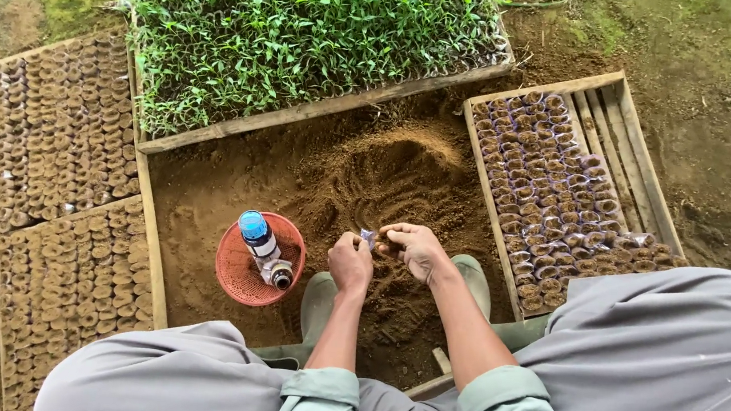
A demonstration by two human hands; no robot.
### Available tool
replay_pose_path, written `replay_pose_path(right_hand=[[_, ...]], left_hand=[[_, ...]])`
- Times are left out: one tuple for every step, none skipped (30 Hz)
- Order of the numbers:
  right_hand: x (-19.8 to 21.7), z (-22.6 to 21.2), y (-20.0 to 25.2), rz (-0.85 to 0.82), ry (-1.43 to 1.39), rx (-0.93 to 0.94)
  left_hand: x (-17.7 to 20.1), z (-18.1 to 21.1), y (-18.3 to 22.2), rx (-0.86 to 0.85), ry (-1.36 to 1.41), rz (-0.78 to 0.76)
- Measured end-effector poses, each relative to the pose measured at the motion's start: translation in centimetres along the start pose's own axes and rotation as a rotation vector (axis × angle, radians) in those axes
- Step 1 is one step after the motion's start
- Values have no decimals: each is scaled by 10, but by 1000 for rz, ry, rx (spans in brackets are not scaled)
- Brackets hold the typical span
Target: Wrapping small soil blocks in plastic film and placing them into a wooden tray for seedling preparation.
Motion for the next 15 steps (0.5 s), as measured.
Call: replay_pose_path(right_hand=[[-3, -5, 4, 0, -1, 3], [-6, -8, 9, 0, 37, 3], [-9, -11, 13, -1, 75, 2], [-10, -11, 14, -1, 75, 4], [-10, -10, 14, 17, 106, -6], [-9, -9, 14, 36, 138, -13], [-11, -11, 14, 36, 139, -10], [-12, -11, 15, 49, 156, -4], [-13, -12, 16, 62, 174, 1], [-14, -14, 18, 62, 175, 2], [-16, -15, 20, 63, 195, 10], [-17, -16, 22, 65, 216, 17], [-20, -20, 30, 65, 216, 16], [-22, -24, 36, 82, 218, 7], [-24, -29, 43, 99, 219, -2]], left_hand=[[-1, 2, 0, -3, 1, 0], [-2, 2, 1, -12, -4, -16], [-2, 3, 2, -21, -9, -32], [-3, 2, 3, -23, -8, -31], [-5, 1, 3, -16, 0, -44], [-7, 0, 3, -11, 9, -58], [-10, -1, 1, -13, 12, -57], [-14, -3, -1, -25, 6, -61], [-17, -4, -2, -37, 1, -65], [-16, -2, -1, -38, 2, -64], [-15, 0, 0, -40, 4, -65], [-14, 2, 1, -42, 6, -67], [-15, 0, 1, -42, 6, -68], [-18, -1, 0, -40, 1, -83], [-21, -2, -1, -38, -4, -99]])
Point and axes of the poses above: each hand's wrist, its own y-axis away from the middle knuckle, its own x-axis out of the back of the hand, z = x × y, the point moved 5 cm from there along -y, towards the middle knuckle, and after that the axes turned 2 degrees about z, right-handed, at the moved point
